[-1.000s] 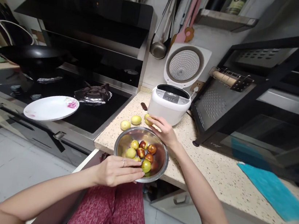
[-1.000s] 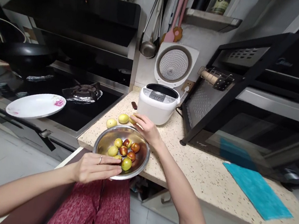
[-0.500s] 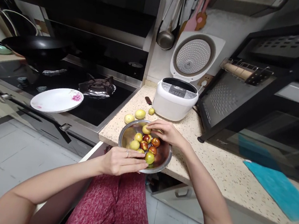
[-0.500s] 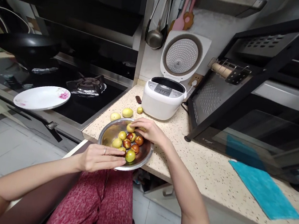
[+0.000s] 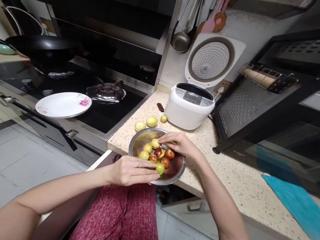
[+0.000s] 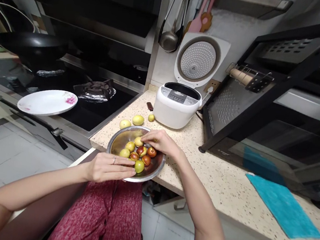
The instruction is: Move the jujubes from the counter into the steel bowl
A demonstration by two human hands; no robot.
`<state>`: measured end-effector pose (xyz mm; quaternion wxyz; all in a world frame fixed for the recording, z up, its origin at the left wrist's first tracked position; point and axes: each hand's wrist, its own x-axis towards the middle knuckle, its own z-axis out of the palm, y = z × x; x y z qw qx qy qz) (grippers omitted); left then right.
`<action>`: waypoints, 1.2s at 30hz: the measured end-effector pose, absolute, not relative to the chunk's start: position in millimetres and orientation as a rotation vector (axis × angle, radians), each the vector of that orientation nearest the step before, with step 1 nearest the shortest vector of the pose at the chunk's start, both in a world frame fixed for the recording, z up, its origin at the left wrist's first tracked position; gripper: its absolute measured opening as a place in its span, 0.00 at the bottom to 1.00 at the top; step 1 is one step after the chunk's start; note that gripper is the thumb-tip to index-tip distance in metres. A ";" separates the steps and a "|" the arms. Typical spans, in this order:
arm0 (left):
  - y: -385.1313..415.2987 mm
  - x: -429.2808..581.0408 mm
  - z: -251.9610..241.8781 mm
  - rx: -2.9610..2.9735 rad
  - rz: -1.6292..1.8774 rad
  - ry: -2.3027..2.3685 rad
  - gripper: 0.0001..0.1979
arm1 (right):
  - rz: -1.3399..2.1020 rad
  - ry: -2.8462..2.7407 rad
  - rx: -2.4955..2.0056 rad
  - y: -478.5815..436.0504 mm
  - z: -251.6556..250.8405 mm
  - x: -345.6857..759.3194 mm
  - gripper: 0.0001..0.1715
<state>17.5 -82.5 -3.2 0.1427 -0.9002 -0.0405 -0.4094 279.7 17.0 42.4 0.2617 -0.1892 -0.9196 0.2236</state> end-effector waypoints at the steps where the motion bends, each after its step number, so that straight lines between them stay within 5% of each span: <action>1: -82.1 17.5 -3.9 -2.604 -1.187 -0.115 0.14 | 0.593 -2.472 -0.505 17.3 42.0 279.4 0.12; 10: -81.0 16.7 -4.3 -2.586 -1.181 -0.113 0.12 | 0.069 -2.205 -0.776 40.8 25.5 295.2 0.19; 25: -79.6 22.5 -8.3 -2.551 -1.250 -0.101 0.13 | -0.551 -2.663 -0.940 116.4 -12.3 272.8 0.31; 36: -78.8 19.0 -6.1 -2.587 -1.229 -0.090 0.13 | -0.543 -2.630 -0.945 116.4 -12.8 263.5 0.21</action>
